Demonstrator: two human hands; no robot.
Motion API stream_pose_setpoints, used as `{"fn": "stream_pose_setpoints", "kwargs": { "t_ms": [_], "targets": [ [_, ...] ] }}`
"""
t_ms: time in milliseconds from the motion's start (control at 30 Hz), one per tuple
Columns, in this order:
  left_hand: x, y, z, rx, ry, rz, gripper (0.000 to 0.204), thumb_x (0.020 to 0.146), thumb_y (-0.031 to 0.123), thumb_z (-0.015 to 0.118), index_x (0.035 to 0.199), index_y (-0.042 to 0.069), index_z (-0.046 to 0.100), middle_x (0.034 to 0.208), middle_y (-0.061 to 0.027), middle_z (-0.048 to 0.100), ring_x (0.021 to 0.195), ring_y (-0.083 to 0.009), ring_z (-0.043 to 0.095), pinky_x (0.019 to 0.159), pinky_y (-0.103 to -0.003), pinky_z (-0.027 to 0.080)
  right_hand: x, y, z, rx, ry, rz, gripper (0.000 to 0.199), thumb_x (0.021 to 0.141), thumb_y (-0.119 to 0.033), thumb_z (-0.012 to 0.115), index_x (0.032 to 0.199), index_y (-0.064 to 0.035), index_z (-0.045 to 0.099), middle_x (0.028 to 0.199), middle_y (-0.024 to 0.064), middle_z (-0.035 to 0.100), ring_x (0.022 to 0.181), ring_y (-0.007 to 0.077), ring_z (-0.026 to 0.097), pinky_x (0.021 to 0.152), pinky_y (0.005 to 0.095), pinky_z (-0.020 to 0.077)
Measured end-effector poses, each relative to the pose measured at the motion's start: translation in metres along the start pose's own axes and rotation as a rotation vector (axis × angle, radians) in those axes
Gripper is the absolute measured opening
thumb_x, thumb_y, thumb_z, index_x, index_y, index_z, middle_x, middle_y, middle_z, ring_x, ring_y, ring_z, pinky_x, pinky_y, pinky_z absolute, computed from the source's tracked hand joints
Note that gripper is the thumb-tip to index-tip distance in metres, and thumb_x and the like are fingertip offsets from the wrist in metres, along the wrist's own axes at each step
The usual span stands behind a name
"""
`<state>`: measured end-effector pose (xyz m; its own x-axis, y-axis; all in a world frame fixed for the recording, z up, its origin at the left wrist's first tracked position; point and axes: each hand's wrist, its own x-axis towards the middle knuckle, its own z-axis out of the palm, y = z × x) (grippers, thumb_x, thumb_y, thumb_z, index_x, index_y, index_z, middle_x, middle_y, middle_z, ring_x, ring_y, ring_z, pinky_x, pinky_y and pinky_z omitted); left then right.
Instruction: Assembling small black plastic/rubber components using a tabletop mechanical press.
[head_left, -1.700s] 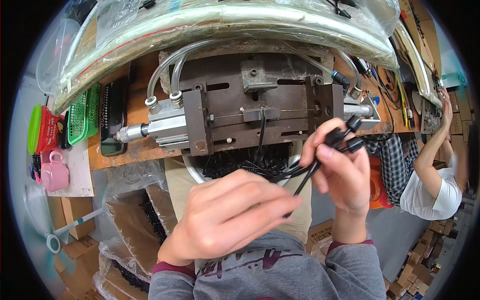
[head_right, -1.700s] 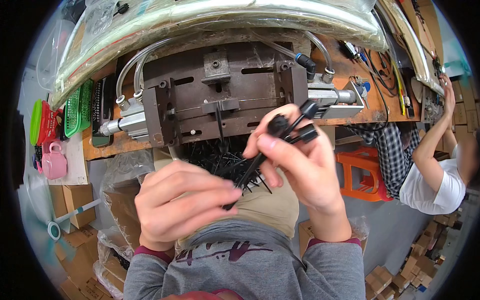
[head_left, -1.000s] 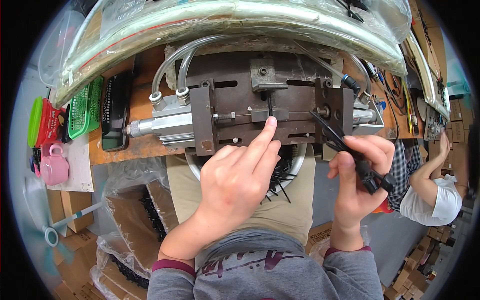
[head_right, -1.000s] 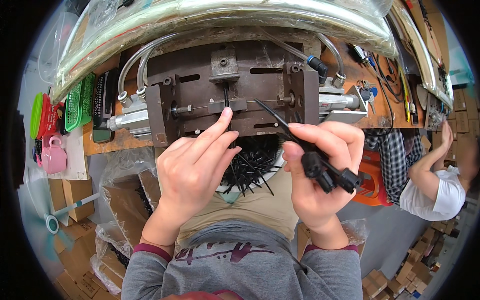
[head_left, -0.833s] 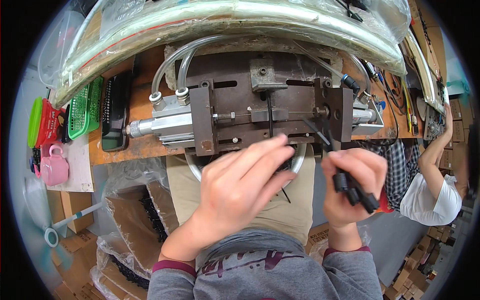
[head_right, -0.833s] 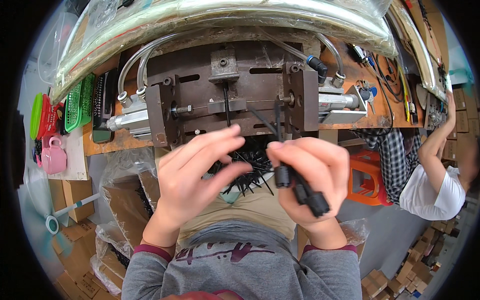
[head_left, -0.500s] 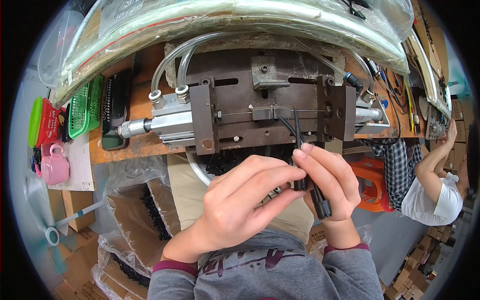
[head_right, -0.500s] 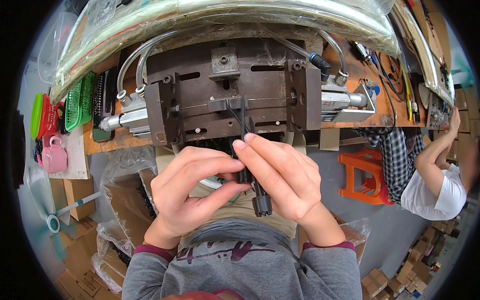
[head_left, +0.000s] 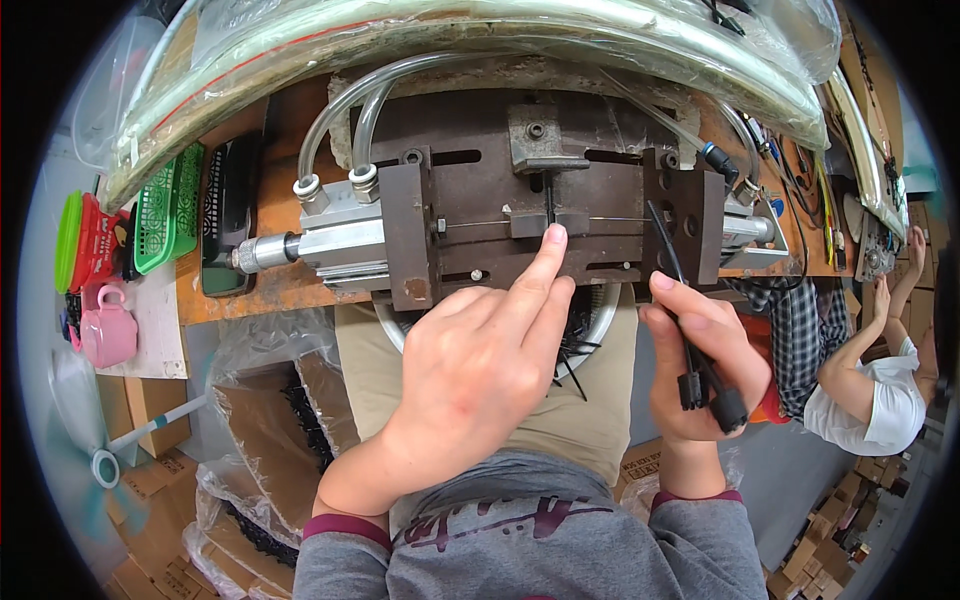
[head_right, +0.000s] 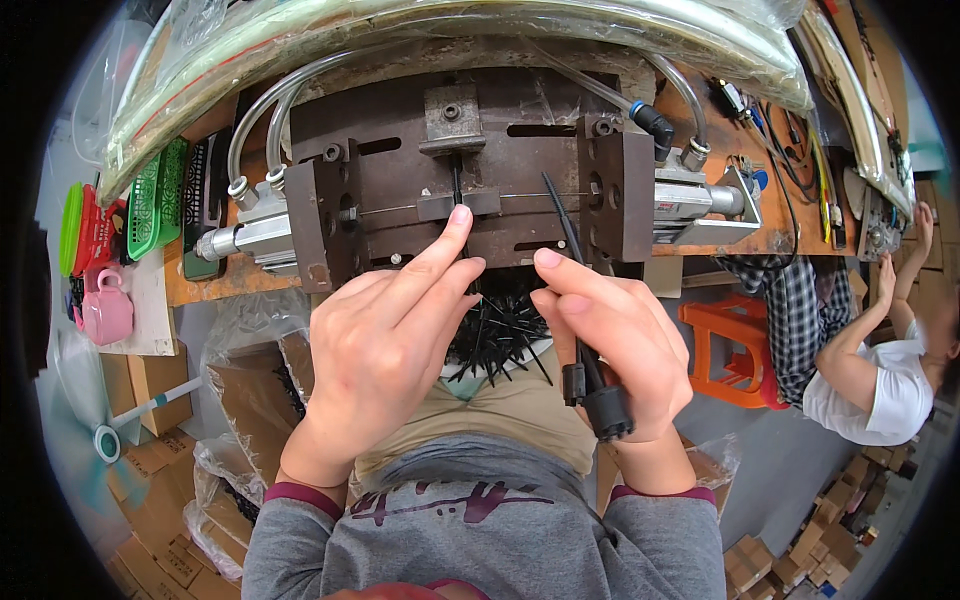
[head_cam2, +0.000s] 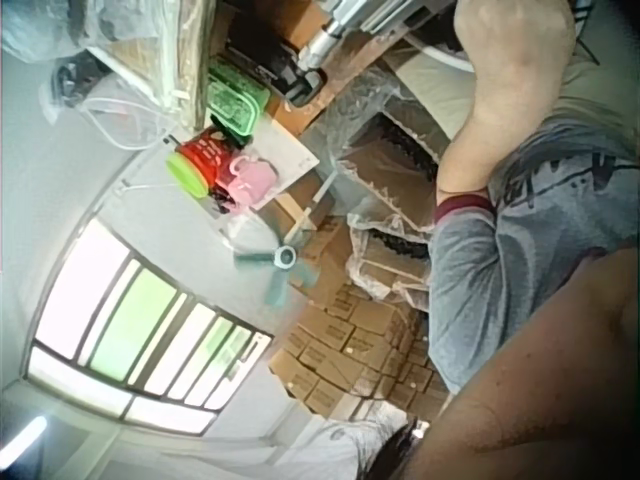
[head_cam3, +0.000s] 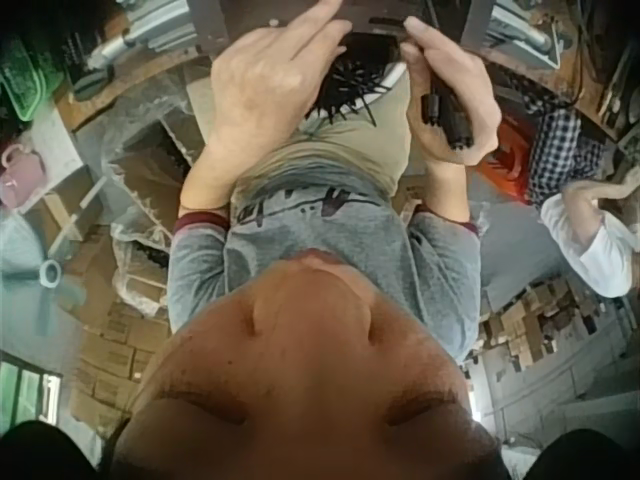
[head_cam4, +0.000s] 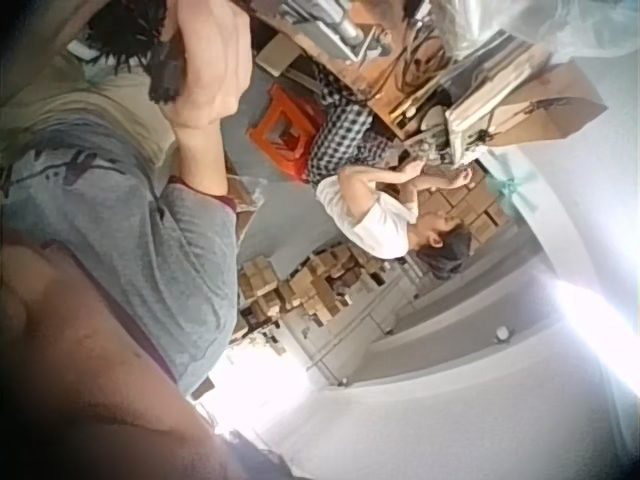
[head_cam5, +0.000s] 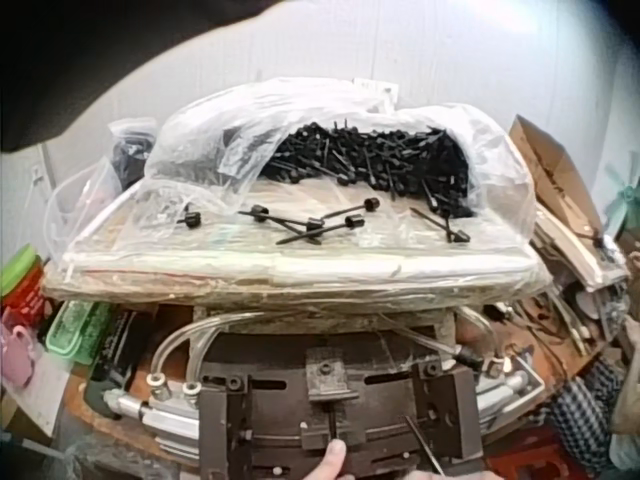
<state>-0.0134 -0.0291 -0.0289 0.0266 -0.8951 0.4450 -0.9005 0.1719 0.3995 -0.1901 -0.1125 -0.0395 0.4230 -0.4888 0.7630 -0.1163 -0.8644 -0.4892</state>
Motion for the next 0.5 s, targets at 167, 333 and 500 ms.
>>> {"fn": "stream_pose_setpoints", "kwargs": {
  "t_ms": [167, 333, 500],
  "targets": [
    [0.001, -0.002, -0.006, -0.125, -0.026, -0.036, 0.035, 0.072, 0.008, 0.084, 0.104, 0.0, 0.073, 0.123, -0.0148, 0.07, 0.073, -0.0214, 0.07, 0.063, -0.029, 0.055, 0.006, -0.001, -0.01, -0.267, -0.1, -0.104, 0.031, 0.071, 0.005, 0.076, 0.101, 0.0063, 0.07, 0.106, 0.0233, 0.072, 0.078, 0.0289, 0.072, 0.064, 0.0329, 0.0586],
    [-0.007, 0.01, -0.017, -0.717, 0.018, 0.038, 0.037, 0.068, 0.011, 0.089, 0.102, 0.002, 0.077, 0.094, -0.0106, 0.075, 0.076, -0.02, 0.072, 0.061, -0.029, 0.058, 0.007, -0.006, -0.004, -0.309, -0.179, -0.17, 0.027, 0.073, 0.001, 0.073, 0.099, 0.0084, 0.073, 0.104, 0.0223, 0.072, 0.076, 0.0275, 0.071, 0.064, 0.0322, 0.0591],
    [-0.011, 0.009, -0.021, -0.632, 0.055, 0.004, 0.031, 0.067, 0.007, 0.087, 0.096, 0.004, 0.077, 0.095, -0.0099, 0.074, 0.078, -0.0212, 0.071, 0.066, -0.03, 0.056, 0.014, -0.004, -0.002, -0.325, -0.146, -0.175, 0.031, 0.075, 0.002, 0.07, 0.105, 0.0089, 0.073, 0.107, 0.0228, 0.072, 0.088, 0.031, 0.073, 0.073, 0.0347, 0.061]
  ]
}}
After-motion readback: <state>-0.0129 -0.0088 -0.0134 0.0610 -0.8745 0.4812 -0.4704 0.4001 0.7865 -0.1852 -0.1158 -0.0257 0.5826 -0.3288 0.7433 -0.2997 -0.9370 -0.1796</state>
